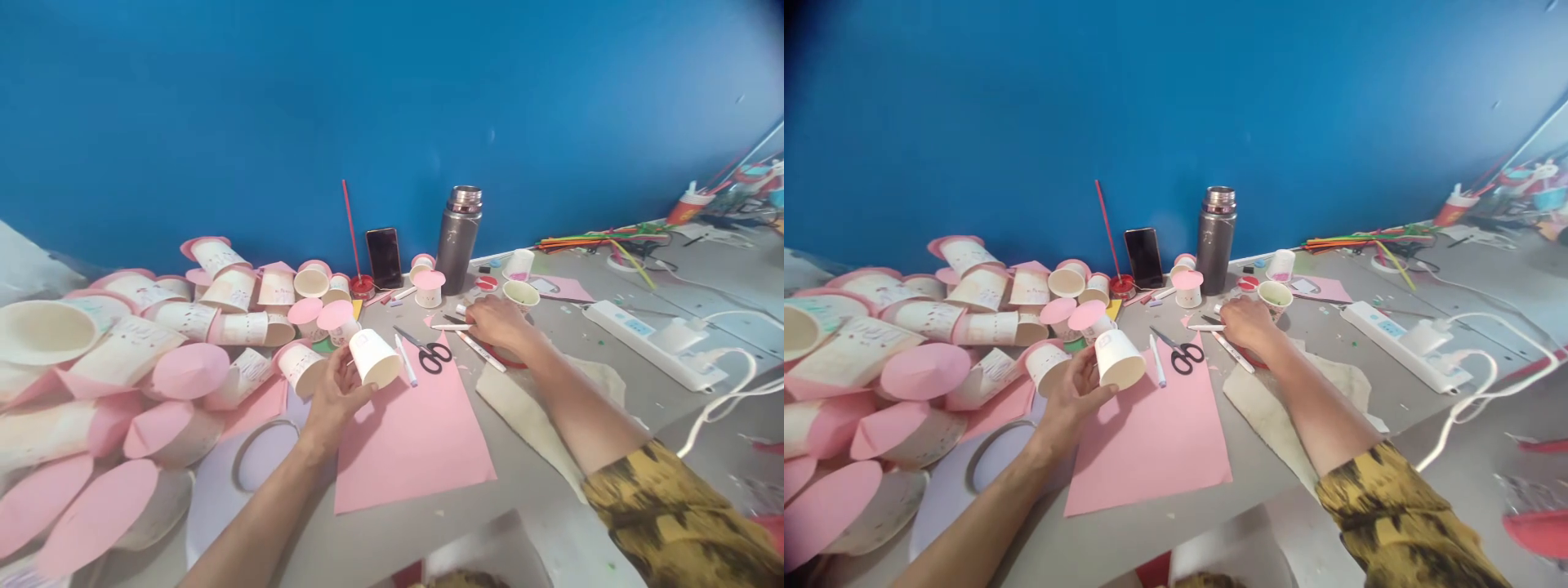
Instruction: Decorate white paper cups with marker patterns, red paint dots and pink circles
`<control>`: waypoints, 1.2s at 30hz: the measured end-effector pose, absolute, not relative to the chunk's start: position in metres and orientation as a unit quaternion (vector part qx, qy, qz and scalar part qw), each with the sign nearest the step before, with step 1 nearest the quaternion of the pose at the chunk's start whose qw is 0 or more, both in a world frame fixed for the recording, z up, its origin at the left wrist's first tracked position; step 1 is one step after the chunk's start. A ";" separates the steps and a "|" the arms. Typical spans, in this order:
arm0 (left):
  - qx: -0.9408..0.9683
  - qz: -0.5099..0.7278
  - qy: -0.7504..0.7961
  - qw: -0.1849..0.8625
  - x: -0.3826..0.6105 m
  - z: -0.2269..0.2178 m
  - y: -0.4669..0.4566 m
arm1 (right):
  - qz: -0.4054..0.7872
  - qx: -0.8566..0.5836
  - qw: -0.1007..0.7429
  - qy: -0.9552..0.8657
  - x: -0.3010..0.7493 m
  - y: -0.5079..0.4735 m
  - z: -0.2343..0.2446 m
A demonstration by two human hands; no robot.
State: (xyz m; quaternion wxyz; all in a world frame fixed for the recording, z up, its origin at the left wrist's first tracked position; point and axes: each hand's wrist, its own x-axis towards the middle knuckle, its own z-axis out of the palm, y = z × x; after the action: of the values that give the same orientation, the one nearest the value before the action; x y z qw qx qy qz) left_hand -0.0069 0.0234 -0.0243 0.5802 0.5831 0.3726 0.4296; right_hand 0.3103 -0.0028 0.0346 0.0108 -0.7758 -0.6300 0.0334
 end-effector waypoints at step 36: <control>0.823 0.350 0.410 0.180 -0.009 -0.024 0.012 | 0.425 -0.480 0.582 -0.500 0.231 -0.041 0.024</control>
State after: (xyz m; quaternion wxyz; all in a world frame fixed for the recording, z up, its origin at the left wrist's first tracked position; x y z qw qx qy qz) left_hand -0.0086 0.0116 -0.0244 0.1804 0.8228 0.4101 0.3496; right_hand 0.2306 -0.0407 0.0240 0.5820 -0.4802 -0.4996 0.4255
